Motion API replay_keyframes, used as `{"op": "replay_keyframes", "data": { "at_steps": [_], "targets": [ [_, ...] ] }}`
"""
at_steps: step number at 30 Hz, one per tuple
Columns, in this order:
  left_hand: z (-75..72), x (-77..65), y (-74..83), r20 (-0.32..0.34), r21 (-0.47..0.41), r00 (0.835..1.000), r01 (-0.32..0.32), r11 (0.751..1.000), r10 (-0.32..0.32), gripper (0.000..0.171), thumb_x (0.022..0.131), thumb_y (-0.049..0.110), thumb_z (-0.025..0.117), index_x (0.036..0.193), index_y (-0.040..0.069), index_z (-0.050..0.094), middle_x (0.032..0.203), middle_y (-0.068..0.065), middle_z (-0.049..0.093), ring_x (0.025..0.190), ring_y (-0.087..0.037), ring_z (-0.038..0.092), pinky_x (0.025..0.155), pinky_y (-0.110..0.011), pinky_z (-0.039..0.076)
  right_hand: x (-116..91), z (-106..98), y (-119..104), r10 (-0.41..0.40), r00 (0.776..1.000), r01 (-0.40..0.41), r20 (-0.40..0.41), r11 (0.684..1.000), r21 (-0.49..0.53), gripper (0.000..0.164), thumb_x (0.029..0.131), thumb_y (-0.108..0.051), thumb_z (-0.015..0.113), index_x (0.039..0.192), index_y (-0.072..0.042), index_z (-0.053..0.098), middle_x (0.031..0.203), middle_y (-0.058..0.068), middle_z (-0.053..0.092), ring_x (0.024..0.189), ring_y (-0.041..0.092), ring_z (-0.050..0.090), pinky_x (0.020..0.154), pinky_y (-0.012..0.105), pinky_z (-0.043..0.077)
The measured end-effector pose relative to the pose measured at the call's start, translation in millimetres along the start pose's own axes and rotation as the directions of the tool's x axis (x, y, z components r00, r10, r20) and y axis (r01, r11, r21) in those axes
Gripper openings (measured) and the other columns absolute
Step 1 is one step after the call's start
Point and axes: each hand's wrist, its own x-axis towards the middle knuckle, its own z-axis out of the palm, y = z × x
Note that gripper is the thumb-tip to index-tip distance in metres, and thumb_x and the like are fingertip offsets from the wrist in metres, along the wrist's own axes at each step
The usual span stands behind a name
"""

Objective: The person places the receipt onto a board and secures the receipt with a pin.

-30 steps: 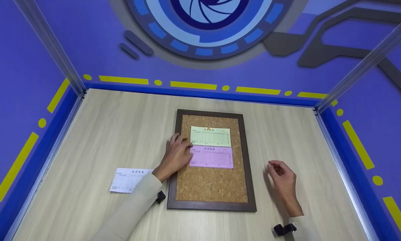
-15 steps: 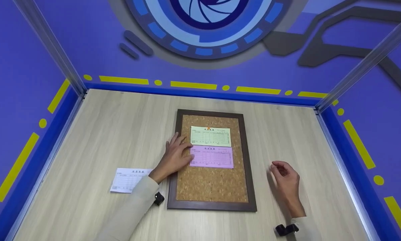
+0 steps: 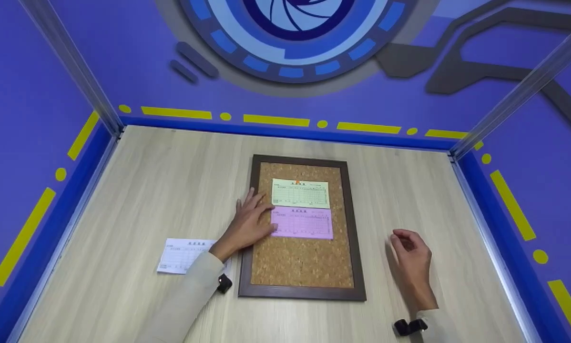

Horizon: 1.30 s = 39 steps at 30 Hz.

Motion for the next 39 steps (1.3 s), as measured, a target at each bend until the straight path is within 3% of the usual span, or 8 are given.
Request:
{"op": "replay_keyframes", "data": {
  "at_steps": [7, 13, 21, 25, 32, 39],
  "targets": [
    [-5.0, -2.1, -4.1, 0.04, -0.004, 0.998, -0.037, 0.999, 0.037, 0.061, 0.093, 0.037, 0.083, 0.144, 0.007, 0.069, 0.174, -0.023, 0.037, 0.168, -0.049, 0.008, 0.128, -0.078, 0.005, 1.0, -2.0, 4.1, -0.024, 0.999, 0.022, -0.032, 0.998, -0.05, 0.014, 0.103, -0.004, 0.076, 0.116, 0.001, 0.078, 0.113, 0.012, 0.073, 0.1, 0.004, 0.063, 0.087, 0.009, 0.048],
    [-6.0, -2.5, -6.2, 0.071, 0.014, 0.997, -0.039, 0.999, 0.038, 0.068, 0.092, 0.04, 0.085, 0.148, 0.008, 0.066, 0.175, -0.022, 0.035, 0.169, -0.048, 0.005, 0.129, -0.077, 0.004, 4.8, -3.5, 10.1, -0.062, 0.995, 0.062, -0.073, 0.998, 0.0, 0.015, 0.101, 0.003, 0.077, 0.114, 0.007, 0.076, 0.122, 0.017, 0.068, 0.117, 0.007, 0.056, 0.098, 0.014, 0.049],
    [-3.0, -3.1, -8.4, 0.073, 0.021, 0.997, -0.029, 0.999, 0.027, 0.071, 0.09, 0.039, 0.088, 0.151, 0.01, 0.065, 0.177, -0.02, 0.032, 0.169, -0.045, 0.003, 0.131, -0.072, 0.003, 5.9, -8.4, 14.1, 0.053, 0.996, -0.059, -0.069, 0.995, -0.082, 0.024, 0.104, -0.011, 0.077, 0.124, 0.001, 0.074, 0.132, 0.008, 0.063, 0.127, 0.008, 0.051, 0.108, 0.019, 0.041],
    [-0.5, -4.5, -10.4, 0.052, 0.009, 0.998, -0.04, 0.999, 0.04, 0.07, 0.09, 0.037, 0.089, 0.149, 0.008, 0.065, 0.176, -0.021, 0.034, 0.169, -0.046, 0.005, 0.13, -0.073, 0.004, 6.4, -9.9, 17.1, 0.081, 0.995, -0.087, -0.056, 0.991, -0.1, 0.025, 0.105, -0.013, 0.075, 0.126, 0.0, 0.073, 0.136, 0.01, 0.061, 0.134, 0.017, 0.053, 0.115, 0.028, 0.041],
    [4.8, -5.9, -14.8, -0.002, -0.034, 0.996, -0.092, 0.995, 0.092, 0.068, 0.089, 0.032, 0.089, 0.147, 0.007, 0.066, 0.174, -0.025, 0.036, 0.168, -0.05, 0.007, 0.13, -0.074, 0.003, 5.6, -10.3, 21.0, 0.068, 0.997, -0.073, -0.047, 0.991, -0.114, 0.024, 0.102, -0.009, 0.072, 0.124, 0.002, 0.074, 0.138, 0.015, 0.058, 0.142, 0.031, 0.05, 0.124, 0.056, 0.035],
    [4.1, -7.7, -13.7, 0.02, -0.01, 0.997, -0.07, 0.998, 0.07, 0.07, 0.092, 0.036, 0.085, 0.153, 0.01, 0.063, 0.176, -0.021, 0.034, 0.169, -0.046, 0.005, 0.131, -0.07, 0.002, 8.0, -7.3, 24.4, -0.012, 0.998, 0.001, -0.069, 0.987, -0.162, 0.023, 0.096, 0.0, 0.076, 0.118, 0.006, 0.074, 0.131, 0.021, 0.061, 0.131, 0.037, 0.053, 0.115, 0.054, 0.036]
  ]
}}
